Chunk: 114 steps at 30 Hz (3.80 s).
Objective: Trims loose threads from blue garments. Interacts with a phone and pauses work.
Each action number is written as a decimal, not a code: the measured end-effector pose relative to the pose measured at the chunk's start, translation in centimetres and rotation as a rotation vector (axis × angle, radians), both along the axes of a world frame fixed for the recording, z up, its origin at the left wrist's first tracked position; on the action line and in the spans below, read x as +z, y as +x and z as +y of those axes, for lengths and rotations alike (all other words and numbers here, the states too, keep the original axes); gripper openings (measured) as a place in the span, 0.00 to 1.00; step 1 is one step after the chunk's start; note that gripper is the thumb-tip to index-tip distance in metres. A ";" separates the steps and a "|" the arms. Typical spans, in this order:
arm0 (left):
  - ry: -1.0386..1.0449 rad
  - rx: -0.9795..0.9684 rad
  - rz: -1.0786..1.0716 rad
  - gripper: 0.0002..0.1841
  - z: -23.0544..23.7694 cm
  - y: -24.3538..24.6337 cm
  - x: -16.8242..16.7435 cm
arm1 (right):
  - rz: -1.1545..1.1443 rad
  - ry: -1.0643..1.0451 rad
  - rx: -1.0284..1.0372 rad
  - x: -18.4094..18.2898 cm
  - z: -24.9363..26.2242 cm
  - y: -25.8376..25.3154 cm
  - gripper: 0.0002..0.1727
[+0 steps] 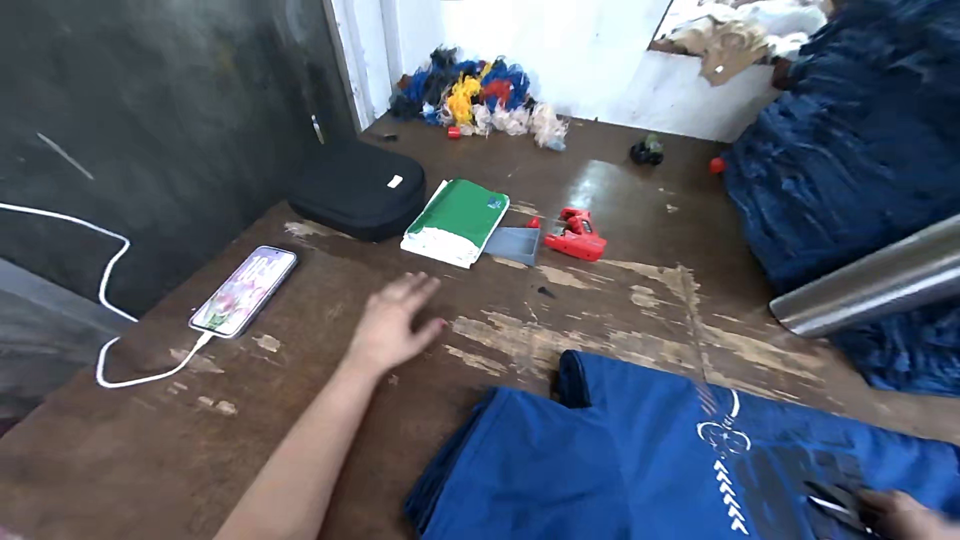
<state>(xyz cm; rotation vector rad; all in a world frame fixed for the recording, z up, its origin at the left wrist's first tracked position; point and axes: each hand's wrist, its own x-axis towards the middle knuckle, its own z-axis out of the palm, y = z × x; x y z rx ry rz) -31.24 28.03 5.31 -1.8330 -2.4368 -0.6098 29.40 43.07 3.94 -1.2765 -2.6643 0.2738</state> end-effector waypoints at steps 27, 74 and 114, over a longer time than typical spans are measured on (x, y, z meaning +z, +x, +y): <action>0.225 0.342 -0.293 0.31 -15.1 27.2 2.1 | 1.035 -0.742 0.110 1.3 -7.8 7.0 0.14; 0.571 -0.659 -1.124 0.07 -8.4 57.0 -2.1 | 0.583 0.268 0.132 -1.0 -17.5 14.0 0.23; 0.510 -0.663 -0.335 0.09 -10.8 58.2 -3.6 | 0.616 -0.320 0.318 1.8 -13.5 12.5 0.13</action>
